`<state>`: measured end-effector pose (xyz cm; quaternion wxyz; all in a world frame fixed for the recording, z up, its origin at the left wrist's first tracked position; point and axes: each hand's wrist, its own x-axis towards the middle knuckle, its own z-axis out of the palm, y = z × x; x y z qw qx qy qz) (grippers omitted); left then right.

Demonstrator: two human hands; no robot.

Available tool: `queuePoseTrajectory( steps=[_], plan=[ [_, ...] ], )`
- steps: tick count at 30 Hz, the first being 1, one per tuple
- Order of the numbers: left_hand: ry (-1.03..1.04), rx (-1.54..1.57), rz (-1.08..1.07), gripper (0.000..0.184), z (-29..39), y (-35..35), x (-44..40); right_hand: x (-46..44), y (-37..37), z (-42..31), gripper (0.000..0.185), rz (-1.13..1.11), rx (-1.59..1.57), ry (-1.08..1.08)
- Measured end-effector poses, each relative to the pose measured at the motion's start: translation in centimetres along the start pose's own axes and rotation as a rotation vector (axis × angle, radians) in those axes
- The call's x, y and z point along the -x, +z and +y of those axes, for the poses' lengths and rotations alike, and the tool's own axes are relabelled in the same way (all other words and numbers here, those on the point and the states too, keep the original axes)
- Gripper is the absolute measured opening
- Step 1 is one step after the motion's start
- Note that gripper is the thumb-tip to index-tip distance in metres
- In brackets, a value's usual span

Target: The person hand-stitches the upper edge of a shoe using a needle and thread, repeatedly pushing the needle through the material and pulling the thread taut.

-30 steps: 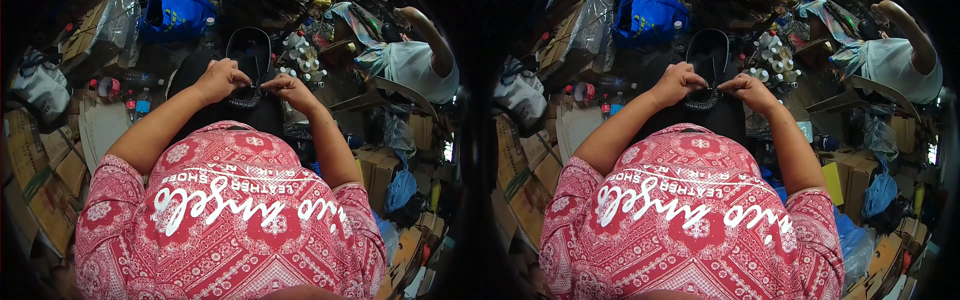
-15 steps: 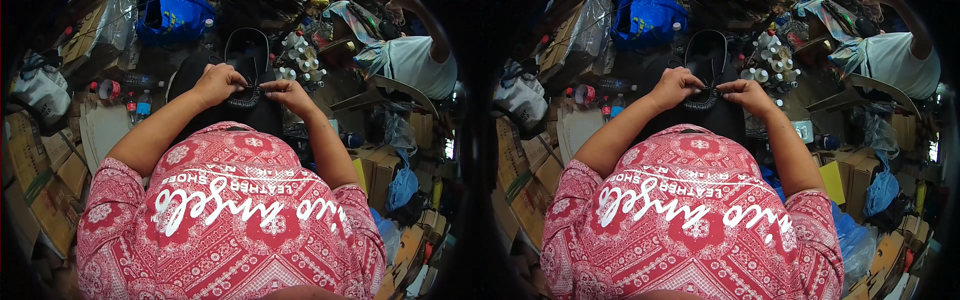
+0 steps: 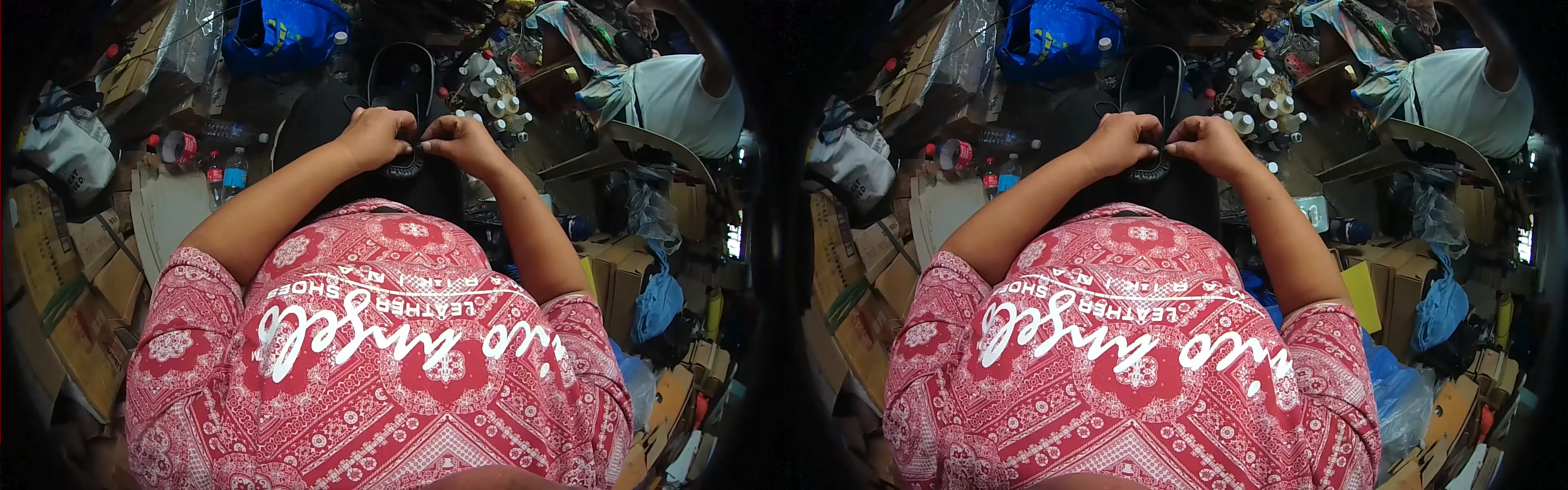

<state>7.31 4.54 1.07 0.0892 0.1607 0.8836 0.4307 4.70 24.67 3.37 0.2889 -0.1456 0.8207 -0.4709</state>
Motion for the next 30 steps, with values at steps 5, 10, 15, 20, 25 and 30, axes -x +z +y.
queuePoseTrajectory(
  steps=[5,10,15,20,25,30],
  plan=[
    [0.131,-0.300,-0.003,0.012,1.1,-1.6,0.7,-0.5,-0.1,0.5,0.014,-0.047,-0.012,-0.057],
    [0.226,-0.362,0.049,0.007,0.5,-2.6,1.9,0.3,-1.7,1.4,0.014,-0.042,-0.158,-0.012],
    [0.122,-0.285,0.010,0.008,0.5,-2.8,2.5,1.9,-1.5,1.8,0.015,0.033,-0.240,-0.011],
    [0.012,-0.062,-0.081,0.011,0.6,-2.0,1.5,4.8,0.3,2.9,0.016,0.114,-0.172,0.029],
    [0.070,-0.101,-0.126,0.014,0.8,-1.6,0.7,6.5,-0.6,2.9,0.013,0.161,-0.112,0.029],
    [0.092,-0.204,-0.178,0.014,0.8,-1.6,0.3,4.6,-2.6,-1.5,0.011,0.378,0.323,-0.314]
  ],
)
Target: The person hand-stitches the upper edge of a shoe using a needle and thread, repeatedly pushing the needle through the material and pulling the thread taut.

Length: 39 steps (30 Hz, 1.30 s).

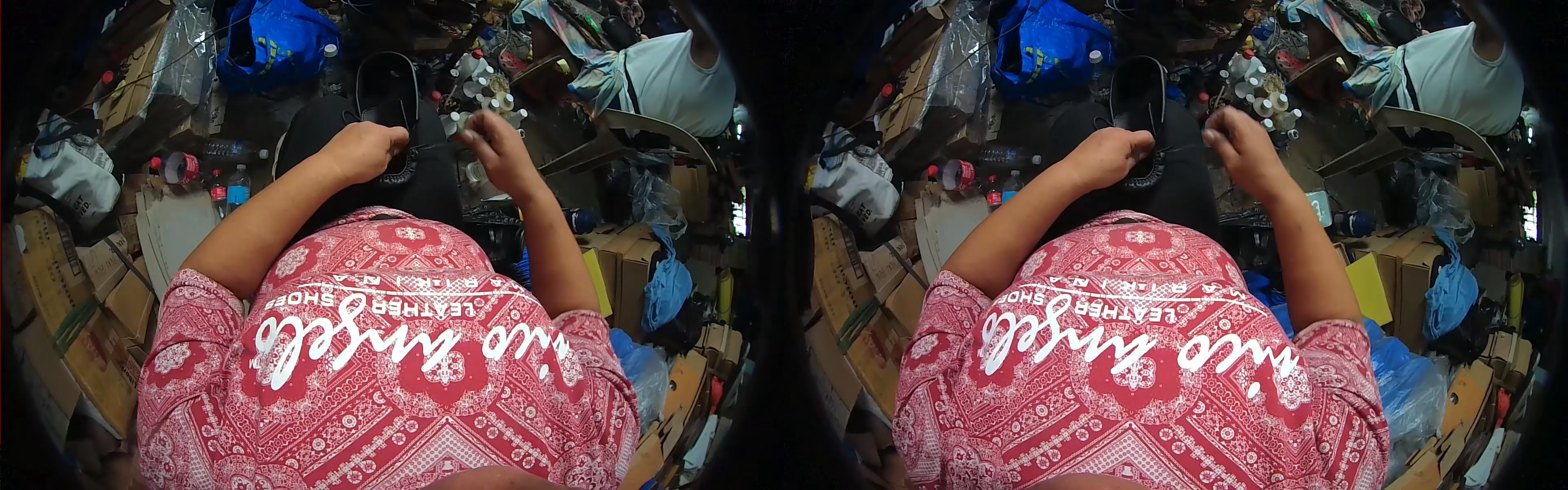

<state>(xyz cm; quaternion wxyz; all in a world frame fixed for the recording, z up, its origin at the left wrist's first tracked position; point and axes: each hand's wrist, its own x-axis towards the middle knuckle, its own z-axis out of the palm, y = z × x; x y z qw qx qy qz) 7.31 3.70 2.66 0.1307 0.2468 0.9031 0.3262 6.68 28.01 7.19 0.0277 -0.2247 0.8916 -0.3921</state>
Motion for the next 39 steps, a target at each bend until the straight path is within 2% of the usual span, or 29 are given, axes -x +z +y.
queuePoseTrajectory(
  steps=[1,3,4,7,8,9,12,13,16,20,22,27,29,31,32,33,34,35,37,38,39],
  plan=[
    [0.012,-0.039,-0.008,0.014,0.0,0.1,-0.1,-1.1,0.2,0.8,0.011,0.002,0.001,0.001],
    [0.013,-0.056,-0.005,0.013,0.2,0.0,0.0,-3.5,0.9,3.3,0.014,0.019,0.213,-0.115],
    [0.011,-0.072,-0.001,0.012,0.4,0.0,0.1,-4.4,0.9,4.4,0.018,-0.089,0.406,-0.084],
    [0.036,-0.052,0.061,0.012,0.1,0.2,0.3,-4.3,1.2,4.9,0.018,-0.055,0.538,-0.008],
    [0.027,-0.050,0.068,0.012,-0.1,0.2,0.2,-4.4,0.6,4.7,0.017,-0.040,0.336,0.028],
    [0.022,-0.040,0.068,0.013,-0.2,0.2,0.2,-4.5,0.1,3.4,0.017,-0.050,0.332,0.024],
    [0.021,-0.018,0.044,0.014,-0.4,0.3,0.1,-3.8,-0.5,-0.8,0.013,-0.101,0.524,-0.415],
    [0.028,-0.009,0.039,0.014,-0.3,0.2,-0.1,-3.7,0.0,-1.2,0.013,-0.097,0.527,-0.412],
    [0.048,0.000,0.039,0.014,-0.4,0.2,-0.2,-3.7,1.2,-1.2,0.007,-0.299,0.854,-0.512],
    [0.052,0.012,0.062,0.012,-0.5,0.5,0.3,-3.9,2.1,-0.4,0.010,-0.392,0.837,-0.495],
    [0.088,-0.156,0.045,0.011,-0.4,-0.1,1.0,-3.8,2.0,0.4,0.010,-0.456,0.751,-0.443],
    [0.187,-0.326,0.173,0.010,-2.3,-0.3,4.9,-2.6,0.3,3.5,0.011,-0.375,0.718,-0.397],
    [0.188,-0.390,0.212,0.009,-3.7,-1.4,7.0,-1.1,-2.1,6.3,0.020,-0.375,0.769,-0.158],
    [0.116,-0.257,0.344,0.009,-3.9,-2.6,8.5,-0.4,-3.7,6.8,0.017,-0.405,0.403,0.284],
    [0.040,-0.053,0.353,0.007,-3.4,-3.4,8.5,-0.3,-3.8,6.6,0.017,-0.409,0.404,0.288],
    [-0.036,0.149,0.364,0.004,-3.2,-4.1,8.3,-0.4,-3.7,6.3,0.012,-0.226,-0.094,0.329],
    [-0.079,0.501,0.382,0.004,-3.2,-4.2,7.5,-0.7,-3.4,5.8,0.009,-0.034,-0.588,0.354],
    [-0.080,0.499,0.388,0.004,-2.6,-4.4,6.7,-1.3,-2.6,5.6,0.009,-0.038,-0.588,0.348],
    [0.082,0.867,0.331,0.010,-0.3,-5.0,4.7,-2.8,0.0,4.4,0.019,0.151,-1.242,0.240],
    [0.173,1.015,0.279,0.013,0.5,-4.3,3.8,-3.2,1.0,3.0,0.019,0.152,-1.242,0.234],
    [0.265,1.162,0.225,0.015,1.1,-3.3,2.9,-3.7,1.7,0.6,0.020,0.119,-1.387,0.223]
  ],
)
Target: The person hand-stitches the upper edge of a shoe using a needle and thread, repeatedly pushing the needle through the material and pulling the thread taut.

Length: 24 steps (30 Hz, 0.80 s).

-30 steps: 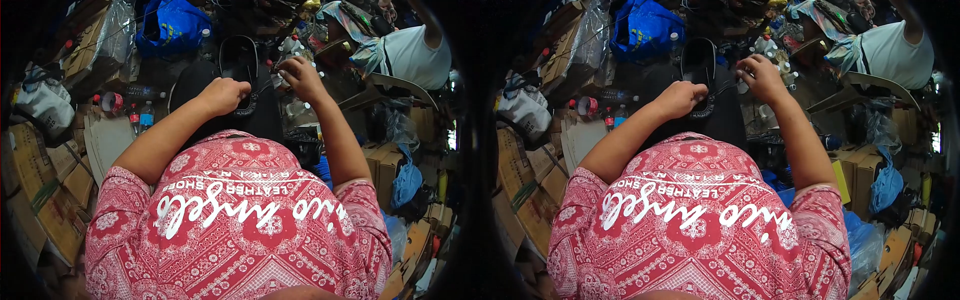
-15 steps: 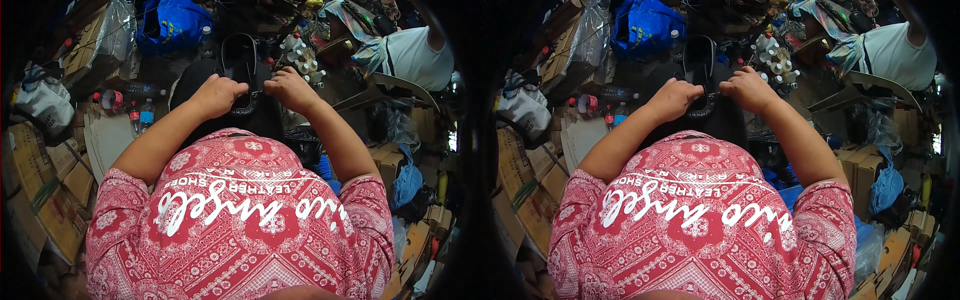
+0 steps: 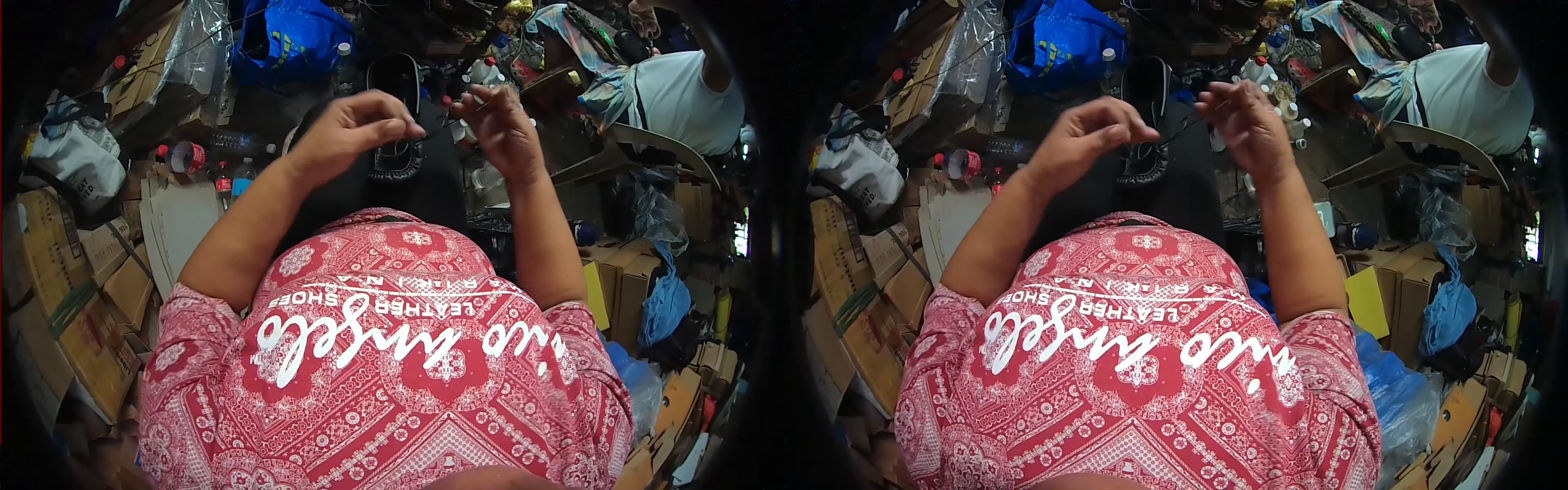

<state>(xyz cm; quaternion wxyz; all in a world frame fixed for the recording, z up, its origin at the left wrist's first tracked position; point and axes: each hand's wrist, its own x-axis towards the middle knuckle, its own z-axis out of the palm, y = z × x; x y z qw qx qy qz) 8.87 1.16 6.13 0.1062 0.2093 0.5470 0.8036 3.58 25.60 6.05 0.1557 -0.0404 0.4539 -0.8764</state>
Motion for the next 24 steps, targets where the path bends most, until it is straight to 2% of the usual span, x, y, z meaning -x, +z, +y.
queuePoseTrajectory(
  steps=[1,2,4,5,6,8,10,12,13,14,15,16,18,20,24],
  plan=[
    [-0.101,0.118,-0.068,0.021,-0.4,0.8,0.1,0.1,1.3,0.1,0.020,-0.038,-0.138,0.029],
    [-0.177,0.110,-0.119,0.020,-1.3,0.5,0.4,0.0,0.7,-0.2,0.020,-0.038,-0.138,0.029],
    [-0.292,-0.096,-0.044,0.017,-2.3,-1.2,1.5,-0.3,-0.4,-1.2,0.020,-0.531,0.220,0.261],
    [-0.268,-0.155,0.107,0.015,-2.6,-2.5,2.3,0.6,-0.2,-2.2,0.027,-0.396,0.842,0.329],
    [-0.243,-0.212,0.257,0.012,-2.8,-4.3,3.3,1.1,-1.0,-2.4,0.027,-0.393,0.841,0.330],
    [-0.142,-0.225,0.589,0.009,-2.9,-9.4,6.0,2.1,-4.4,-3.1,0.027,-0.408,1.702,0.235],
    [-0.051,-0.123,0.756,0.008,-2.4,-16.0,9.7,3.4,-9.5,-4.7,0.025,-0.289,1.984,0.217],
    [-0.059,-0.079,0.808,0.008,-1.4,-17.2,11.6,5.0,-12.1,-5.1,0.021,-0.237,1.962,0.249],
    [-0.279,-0.388,0.803,0.013,-1.1,-16.1,10.7,5.4,-12.4,-4.9,0.019,-0.183,1.940,0.279],
    [-0.228,-0.625,0.670,0.019,-1.6,-14.4,9.2,5.2,-12.6,-4.2,0.019,-0.186,1.938,0.283],
    [-0.195,-0.702,0.557,0.024,-1.8,-12.1,7.3,4.8,-12.0,-3.1,0.017,-0.152,1.688,0.263],
    [-0.165,-0.793,0.357,0.021,-1.5,-9.7,5.3,4.3,-10.9,-2.1,0.017,-0.118,1.439,0.237],
    [-0.017,-0.973,0.082,0.031,-1.6,-5.5,1.4,3.3,-5.1,-1.3,0.019,-0.172,1.296,0.090],
    [0.091,-0.969,-0.014,0.042,-2.9,-3.1,-1.3,1.9,-1.9,-0.8,0.019,-0.206,1.278,0.055],
    [-0.016,-0.981,-0.114,0.043,-3.9,-2.1,-4.7,-0.3,-0.6,0.2,0.019,-0.311,1.360,0.003]
  ],
)
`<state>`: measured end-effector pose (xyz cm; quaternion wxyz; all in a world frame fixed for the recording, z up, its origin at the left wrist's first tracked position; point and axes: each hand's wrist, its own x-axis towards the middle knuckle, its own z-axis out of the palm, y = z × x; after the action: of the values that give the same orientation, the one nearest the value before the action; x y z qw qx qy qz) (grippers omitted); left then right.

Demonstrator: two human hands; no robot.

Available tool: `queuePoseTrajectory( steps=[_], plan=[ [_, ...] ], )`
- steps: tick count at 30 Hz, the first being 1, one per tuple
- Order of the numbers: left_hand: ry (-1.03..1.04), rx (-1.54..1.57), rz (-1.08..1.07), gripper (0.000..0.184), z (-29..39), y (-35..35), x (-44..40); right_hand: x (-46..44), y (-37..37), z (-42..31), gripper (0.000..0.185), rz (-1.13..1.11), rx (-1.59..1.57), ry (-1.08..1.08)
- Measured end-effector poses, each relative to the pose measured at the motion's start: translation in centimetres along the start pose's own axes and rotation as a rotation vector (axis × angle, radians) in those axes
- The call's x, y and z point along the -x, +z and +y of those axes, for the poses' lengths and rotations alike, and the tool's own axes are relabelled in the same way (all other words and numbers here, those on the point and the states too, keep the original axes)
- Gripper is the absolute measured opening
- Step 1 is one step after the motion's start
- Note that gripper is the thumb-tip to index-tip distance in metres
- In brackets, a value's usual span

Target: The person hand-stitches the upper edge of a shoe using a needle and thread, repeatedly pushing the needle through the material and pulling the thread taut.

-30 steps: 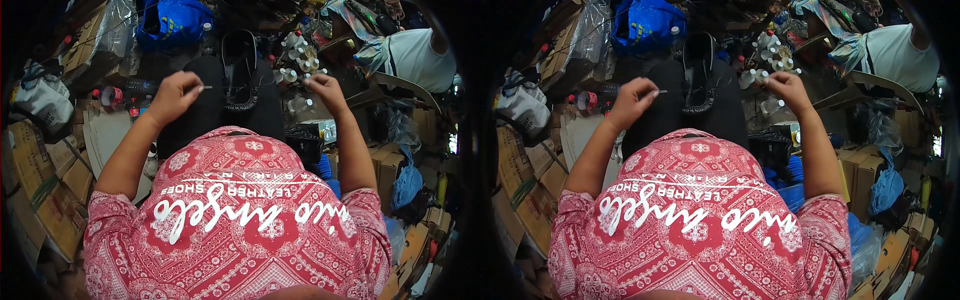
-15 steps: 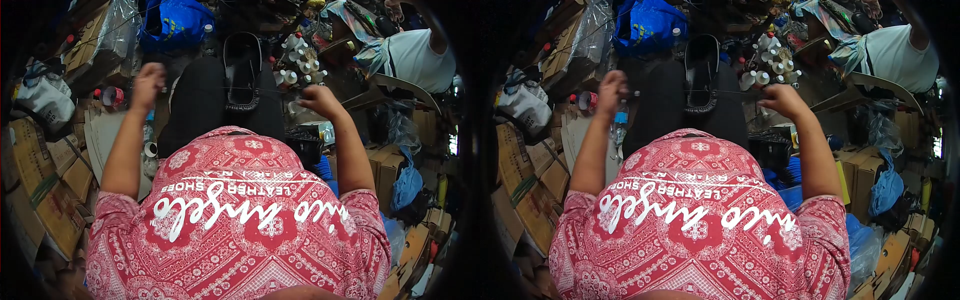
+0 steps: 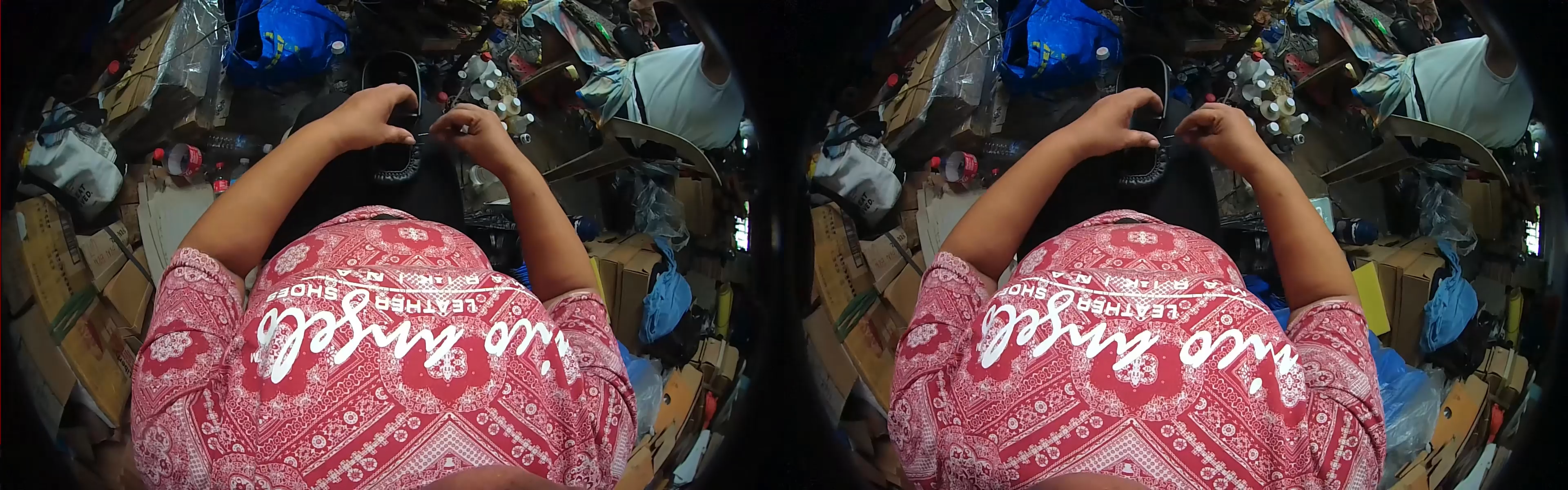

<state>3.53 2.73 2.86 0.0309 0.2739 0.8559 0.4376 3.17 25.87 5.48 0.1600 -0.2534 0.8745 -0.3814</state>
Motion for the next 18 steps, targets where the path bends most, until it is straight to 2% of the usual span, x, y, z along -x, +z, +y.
queuePoseTrajectory(
  steps=[2,4,13,15,18],
  plan=[
    [-0.001,-0.025,-0.047,0.041,-0.2,-0.1,-0.7,-0.4,0.0,0.7,0.019,-0.010,0.028,-0.038],
    [-0.059,-0.114,-0.214,0.035,0.1,-0.5,-0.9,-0.4,0.2,1.1,0.018,-0.026,0.052,-0.074],
    [-0.086,0.114,-0.272,0.030,-1.4,0.9,-1.6,0.1,1.9,2.4,0.016,-0.038,-0.029,-0.151],
    [-0.085,0.154,-0.286,0.029,-1.6,0.9,-1.4,0.6,2.7,2.8,0.016,0.020,-0.179,-0.086],
    [-0.061,0.193,-0.343,0.029,-1.9,0.5,-1.3,1.7,3.3,2.0,0.014,0.115,-0.117,-0.089]
  ],
)
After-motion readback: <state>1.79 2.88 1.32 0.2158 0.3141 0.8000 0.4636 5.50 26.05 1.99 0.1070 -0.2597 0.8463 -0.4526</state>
